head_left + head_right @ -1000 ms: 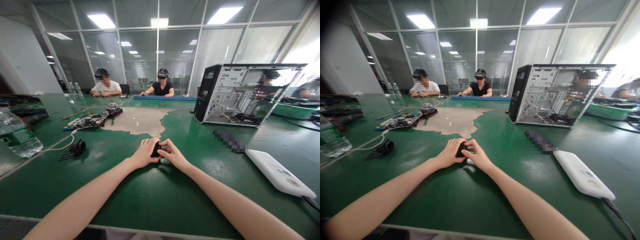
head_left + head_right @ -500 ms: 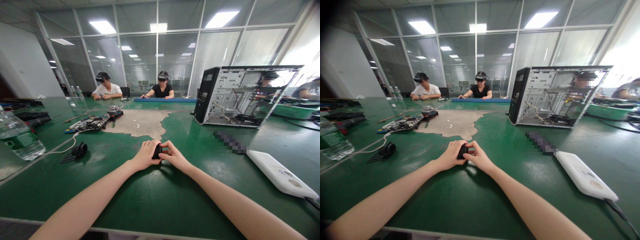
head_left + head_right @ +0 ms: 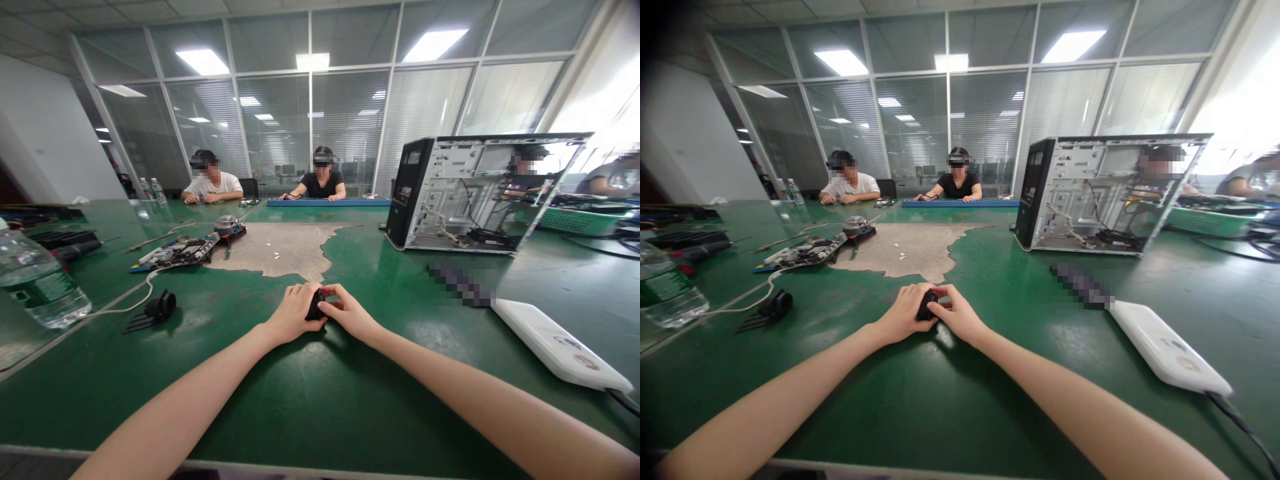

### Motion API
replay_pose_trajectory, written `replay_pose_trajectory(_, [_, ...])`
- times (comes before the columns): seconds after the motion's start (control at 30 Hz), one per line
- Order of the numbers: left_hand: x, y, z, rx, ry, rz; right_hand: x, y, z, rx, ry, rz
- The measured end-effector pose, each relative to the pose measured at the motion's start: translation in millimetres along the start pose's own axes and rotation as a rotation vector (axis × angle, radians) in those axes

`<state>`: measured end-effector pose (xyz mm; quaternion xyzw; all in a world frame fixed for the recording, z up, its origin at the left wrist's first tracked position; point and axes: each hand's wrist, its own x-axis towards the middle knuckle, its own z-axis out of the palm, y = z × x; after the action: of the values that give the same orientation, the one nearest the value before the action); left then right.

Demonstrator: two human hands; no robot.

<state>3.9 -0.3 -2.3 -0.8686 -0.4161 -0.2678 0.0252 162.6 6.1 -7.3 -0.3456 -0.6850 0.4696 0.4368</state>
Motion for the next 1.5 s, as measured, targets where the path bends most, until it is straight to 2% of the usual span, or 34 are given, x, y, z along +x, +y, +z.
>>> replay_pose_trajectory(0.13, [-0.1,0.6,-0.2,-0.009,0.002,-0.004,-1.0,2.3,-2.0,0.005,-0.041,0.009])
replay_pose_trajectory(0.37, [0.1,-0.8,0.7,0.010,-0.016,-0.005,-5.4,2.0,-3.3,0.028,-0.078,-0.095])
replay_pose_trajectory(0.67, [1.1,-2.2,2.6,0.015,-0.009,0.003,-3.6,0.1,-0.6,-0.045,-0.017,-0.085])
replay_pose_trajectory(0.8, [0.9,-1.6,0.8,0.016,-0.019,0.010,-2.7,2.0,-3.4,-0.053,-0.048,-0.047])
replay_pose_trajectory(0.93, [0.3,-1.6,-0.4,0.034,-0.029,0.012,-2.9,3.9,-4.6,0.008,-0.097,-0.083])
replay_pose_trajectory(1.37, [0.2,-2.4,2.0,-0.019,-0.011,0.027,-1.3,5.7,-2.8,0.005,-0.021,-0.040])
replay_pose_trajectory(1.5, [-0.3,-2.2,2.3,-0.069,0.004,0.041,-1.6,5.3,-4.3,-0.001,-0.045,-0.004])
